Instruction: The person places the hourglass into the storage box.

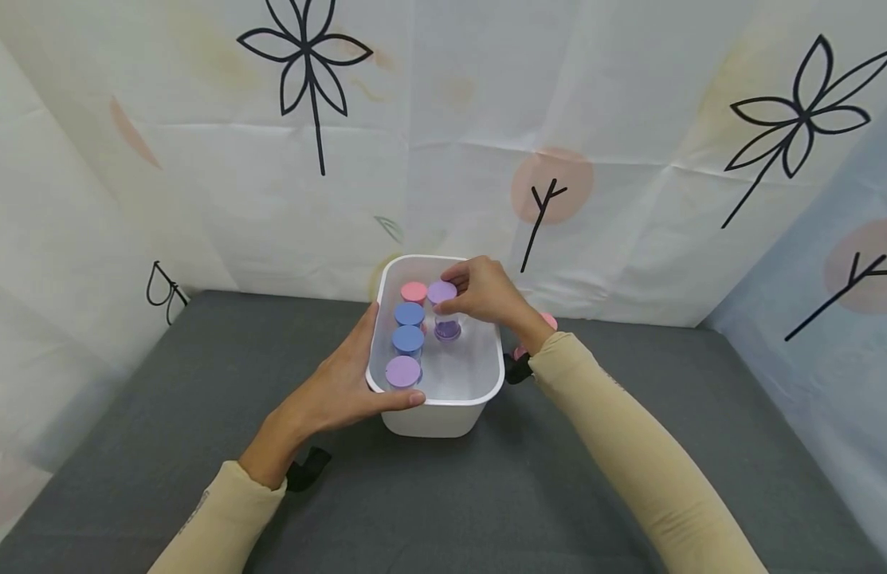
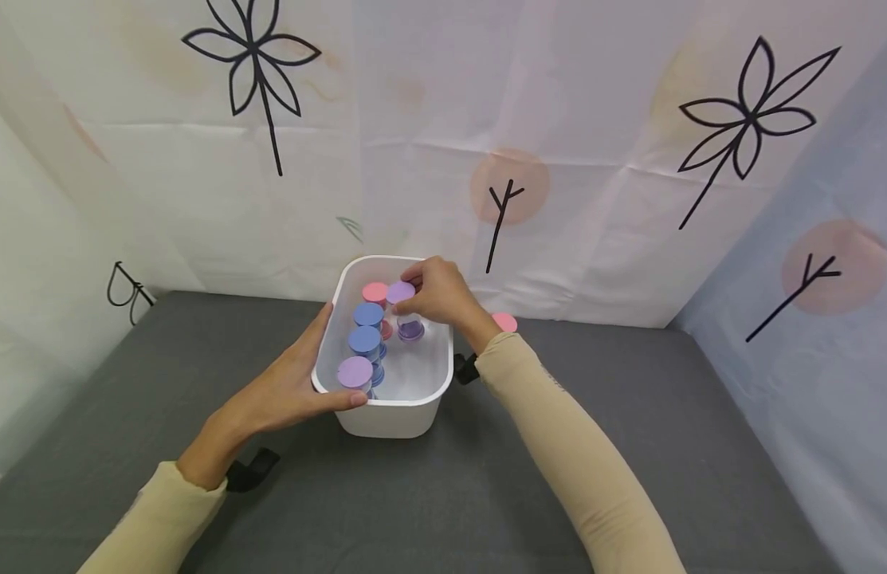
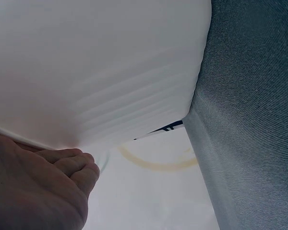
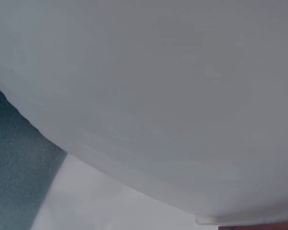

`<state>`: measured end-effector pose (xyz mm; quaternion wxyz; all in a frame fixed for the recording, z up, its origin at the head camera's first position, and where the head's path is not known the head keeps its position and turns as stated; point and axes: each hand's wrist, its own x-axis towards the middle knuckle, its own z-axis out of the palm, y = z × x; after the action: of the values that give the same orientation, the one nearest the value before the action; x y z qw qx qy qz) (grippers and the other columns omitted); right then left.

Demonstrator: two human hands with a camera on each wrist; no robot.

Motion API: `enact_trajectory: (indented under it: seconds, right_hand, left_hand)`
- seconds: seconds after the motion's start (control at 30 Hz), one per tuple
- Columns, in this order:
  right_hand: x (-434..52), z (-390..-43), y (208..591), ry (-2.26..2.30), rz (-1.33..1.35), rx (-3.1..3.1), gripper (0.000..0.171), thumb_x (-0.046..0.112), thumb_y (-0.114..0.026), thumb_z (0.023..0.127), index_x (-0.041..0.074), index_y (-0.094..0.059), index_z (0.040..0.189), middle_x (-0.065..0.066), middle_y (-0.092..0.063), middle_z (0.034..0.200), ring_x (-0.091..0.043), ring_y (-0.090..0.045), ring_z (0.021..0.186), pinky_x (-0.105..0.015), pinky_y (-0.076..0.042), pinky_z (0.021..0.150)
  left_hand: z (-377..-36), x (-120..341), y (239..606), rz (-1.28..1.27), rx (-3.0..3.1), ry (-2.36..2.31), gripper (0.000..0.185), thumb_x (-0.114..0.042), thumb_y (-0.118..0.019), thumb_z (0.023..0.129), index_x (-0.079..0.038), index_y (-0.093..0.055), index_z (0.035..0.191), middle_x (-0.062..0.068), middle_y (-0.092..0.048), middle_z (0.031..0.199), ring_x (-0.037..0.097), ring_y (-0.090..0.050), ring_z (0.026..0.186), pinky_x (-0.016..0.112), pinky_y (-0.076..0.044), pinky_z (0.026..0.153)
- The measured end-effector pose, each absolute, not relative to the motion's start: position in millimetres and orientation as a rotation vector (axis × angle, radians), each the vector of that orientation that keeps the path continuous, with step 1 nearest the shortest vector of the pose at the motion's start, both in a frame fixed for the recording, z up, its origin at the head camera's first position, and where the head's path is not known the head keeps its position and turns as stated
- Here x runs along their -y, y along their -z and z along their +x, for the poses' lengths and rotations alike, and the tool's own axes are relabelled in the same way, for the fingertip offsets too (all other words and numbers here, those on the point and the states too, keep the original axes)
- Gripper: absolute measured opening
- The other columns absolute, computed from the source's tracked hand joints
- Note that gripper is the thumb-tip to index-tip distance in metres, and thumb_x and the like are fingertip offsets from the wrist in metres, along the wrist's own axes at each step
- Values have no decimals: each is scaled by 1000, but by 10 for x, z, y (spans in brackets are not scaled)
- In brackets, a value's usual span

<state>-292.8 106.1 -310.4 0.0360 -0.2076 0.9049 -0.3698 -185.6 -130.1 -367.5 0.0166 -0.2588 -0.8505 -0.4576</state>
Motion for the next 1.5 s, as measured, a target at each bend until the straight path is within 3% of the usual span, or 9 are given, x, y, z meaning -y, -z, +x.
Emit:
enact_trajectory:
  seconds: [1.03,1.3,1.5]
  right_hand:
    - [-930,-2877,3196,639,-747,-3029,49,27,-92,74,1,-76,112,-8,-75,104,-21,-66,97,-37,-50,88]
    - [-957,-2846,3178,751,-727,-2981,54,24,-92,74,-2,-73,118,-11,-75,108,-24,-68,103,-37,-50,93]
    - [-1085,-2806,3104,1092,-690,-2815,56,21,-90,78,-3,-69,124,-15,-72,116,-27,-69,108,-36,-53,95]
  left_hand:
    - [-1853,1303,3670,-798,2655,1427,123,-56,-86,74,-41,1,160,-1,-27,160,15,-45,133,51,-45,104]
    - [-1859,1303,3680,-820,2636,1423,121,-56,-85,75,-40,-1,160,0,-28,159,16,-44,134,52,-44,104]
    - [-1867,1303,3693,-824,2624,1441,121,-55,-86,74,-39,-3,160,-1,-29,158,16,-45,133,52,-44,104]
